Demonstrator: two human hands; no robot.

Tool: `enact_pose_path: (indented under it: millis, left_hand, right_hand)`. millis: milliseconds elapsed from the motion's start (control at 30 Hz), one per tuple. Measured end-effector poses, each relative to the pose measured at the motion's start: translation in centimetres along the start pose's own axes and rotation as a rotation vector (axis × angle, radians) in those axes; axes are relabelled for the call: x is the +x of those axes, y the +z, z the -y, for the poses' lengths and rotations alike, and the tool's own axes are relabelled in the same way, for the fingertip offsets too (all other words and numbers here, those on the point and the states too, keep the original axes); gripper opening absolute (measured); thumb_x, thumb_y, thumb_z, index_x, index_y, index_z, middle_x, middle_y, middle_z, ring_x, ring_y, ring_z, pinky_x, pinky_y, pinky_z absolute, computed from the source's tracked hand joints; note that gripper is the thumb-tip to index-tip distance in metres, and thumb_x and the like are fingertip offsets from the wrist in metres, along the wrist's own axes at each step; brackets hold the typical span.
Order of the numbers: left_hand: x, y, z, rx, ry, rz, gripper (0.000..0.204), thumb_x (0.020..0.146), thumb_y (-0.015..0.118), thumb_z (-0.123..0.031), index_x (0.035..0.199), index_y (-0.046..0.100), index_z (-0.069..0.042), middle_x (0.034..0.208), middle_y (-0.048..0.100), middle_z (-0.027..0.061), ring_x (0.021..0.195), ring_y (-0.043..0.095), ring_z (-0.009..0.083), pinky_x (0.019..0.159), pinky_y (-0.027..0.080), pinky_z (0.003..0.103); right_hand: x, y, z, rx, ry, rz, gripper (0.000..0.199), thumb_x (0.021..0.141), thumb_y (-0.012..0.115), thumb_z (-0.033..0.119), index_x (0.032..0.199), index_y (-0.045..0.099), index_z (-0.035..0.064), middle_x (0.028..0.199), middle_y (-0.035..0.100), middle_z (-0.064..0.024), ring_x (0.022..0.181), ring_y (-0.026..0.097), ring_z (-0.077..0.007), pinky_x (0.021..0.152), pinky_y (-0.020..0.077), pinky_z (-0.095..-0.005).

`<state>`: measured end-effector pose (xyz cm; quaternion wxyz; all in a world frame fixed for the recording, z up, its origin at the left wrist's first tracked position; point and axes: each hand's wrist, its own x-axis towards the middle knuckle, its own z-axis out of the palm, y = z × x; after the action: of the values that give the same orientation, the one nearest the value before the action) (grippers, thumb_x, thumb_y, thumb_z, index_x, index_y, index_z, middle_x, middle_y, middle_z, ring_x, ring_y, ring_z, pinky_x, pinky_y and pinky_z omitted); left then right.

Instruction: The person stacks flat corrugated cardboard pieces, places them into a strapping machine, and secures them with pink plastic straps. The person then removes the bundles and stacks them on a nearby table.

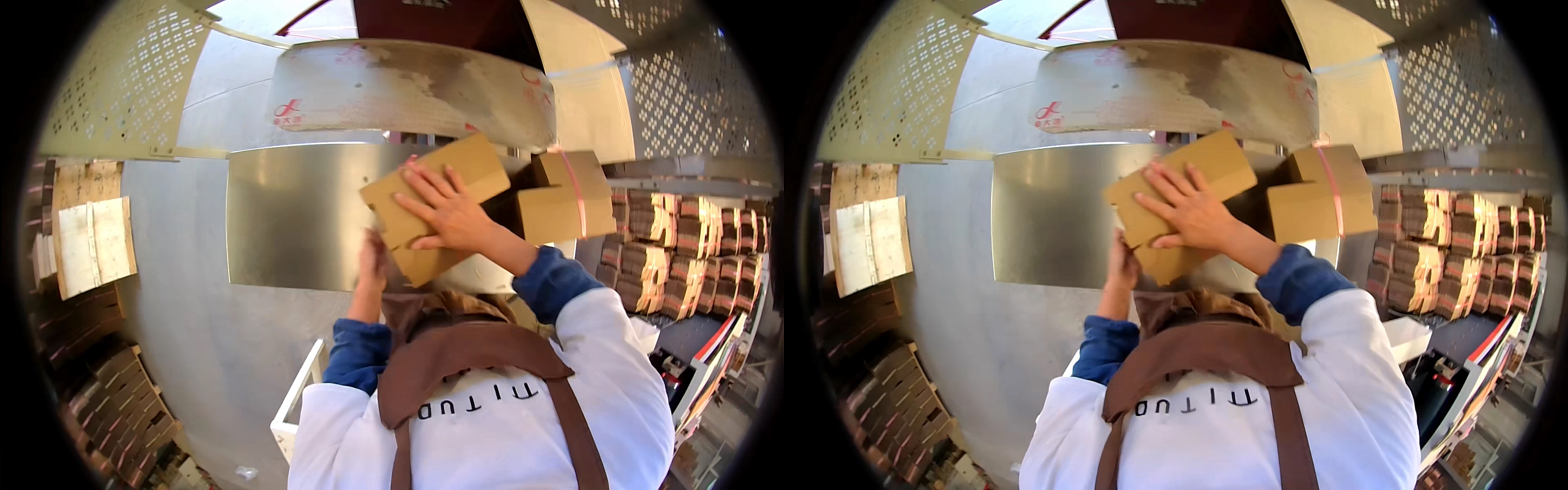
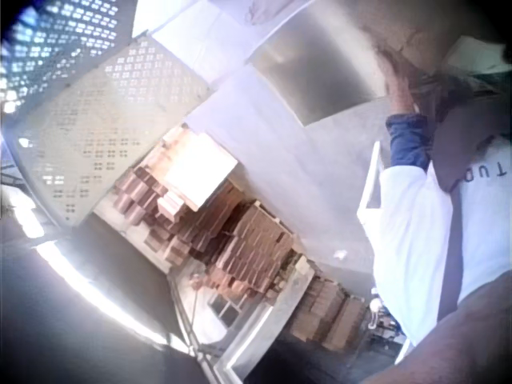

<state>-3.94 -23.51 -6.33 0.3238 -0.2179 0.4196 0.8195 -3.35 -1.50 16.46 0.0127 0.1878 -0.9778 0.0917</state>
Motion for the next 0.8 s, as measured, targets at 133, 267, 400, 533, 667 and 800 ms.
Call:
enact_pose_path:
  millis: [133,267,400,533,667,800]
  left_hand:
    - [-8.7,13.2,-10.3,0.399,0.285,-0.006,0.071,0.090,0.062,-0.034,0.144,0.027,-0.004,0.128,0.050,0.0084,0.112,0.053,0.0214,0.092,0.042,0.029]
    - [-5.8,15.0,-10.6,0.570,0.251,-0.008,0.076,0.083,0.072,-0.023,0.142,0.028,-0.005,0.127,0.052,0.0122,0.111,0.056,0.0245,0.086,0.049,0.039]
    - [-4.6,16.8,-12.9,0.485,0.070,0.062,0.064,0.081,0.073,-0.023,0.132,0.039,-0.004,0.119,0.057,0.0111,0.102,0.061,0.0251,0.078,0.055,0.041]
    - [-2.0,18.2,-14.5,0.565,-0.049,0.052,0.061,0.081,0.074,-0.028,0.129,0.044,-0.006,0.118,0.058,0.0104,0.102,0.061,0.0242,0.079,0.054,0.041]
    - [-1.7,19.6,-14.6,0.607,-0.063,0.009,0.061,0.080,0.074,-0.030,0.128,0.045,-0.007,0.117,0.058,0.0096,0.102,0.061,0.0234,0.080,0.054,0.041]
    - [-1.5,18.8,-13.7,0.547,-0.062,0.092,0.063,0.080,0.075,-0.031,0.129,0.044,-0.005,0.117,0.058,0.0102,0.104,0.060,0.0235,0.083,0.053,0.041]
  right_hand:
    - [-2.3,0.7,-0.4,0.179,0.026,-0.150,0.080,0.075,0.064,0.056,0.140,0.041,0.0164,0.150,0.029,-0.0148,0.138,0.027,-0.0322,0.108,0.0231,-0.0562]
    - [-8.7,-4.3,-6.0,0.138,0.440,-0.538,0.061,0.071,0.076,0.026,0.125,0.054,0.0066,0.130,0.051,-0.0151,0.122,0.045,-0.0338,0.100,0.0353,-0.0490]
    - [-23.1,-5.0,-15.8,-0.212,1.052,-0.612,0.061,0.072,0.077,0.037,0.118,0.058,0.0029,0.109,0.062,-0.0174,0.103,0.056,-0.0353,0.089,0.0448,-0.0439]
    - [-30.5,-0.6,-18.2,0.785,1.288,-0.386,0.072,0.076,0.073,0.050,0.124,0.055,-0.0011,0.110,0.064,-0.0167,0.102,0.061,-0.0262,0.088,0.0465,-0.0353]
    - [-32.7,0.6,-18.2,0.918,1.208,-0.402,0.075,0.077,0.073,0.046,0.128,0.051,-0.0040,0.108,0.065,-0.0153,0.098,0.062,-0.0190,0.086,0.0473,-0.0302]
    - [-33.1,0.4,-17.6,0.993,1.157,-0.425,0.072,0.076,0.075,0.041,0.127,0.052,-0.0046,0.107,0.065,-0.0132,0.097,0.061,-0.0170,0.086,0.0471,-0.0300]
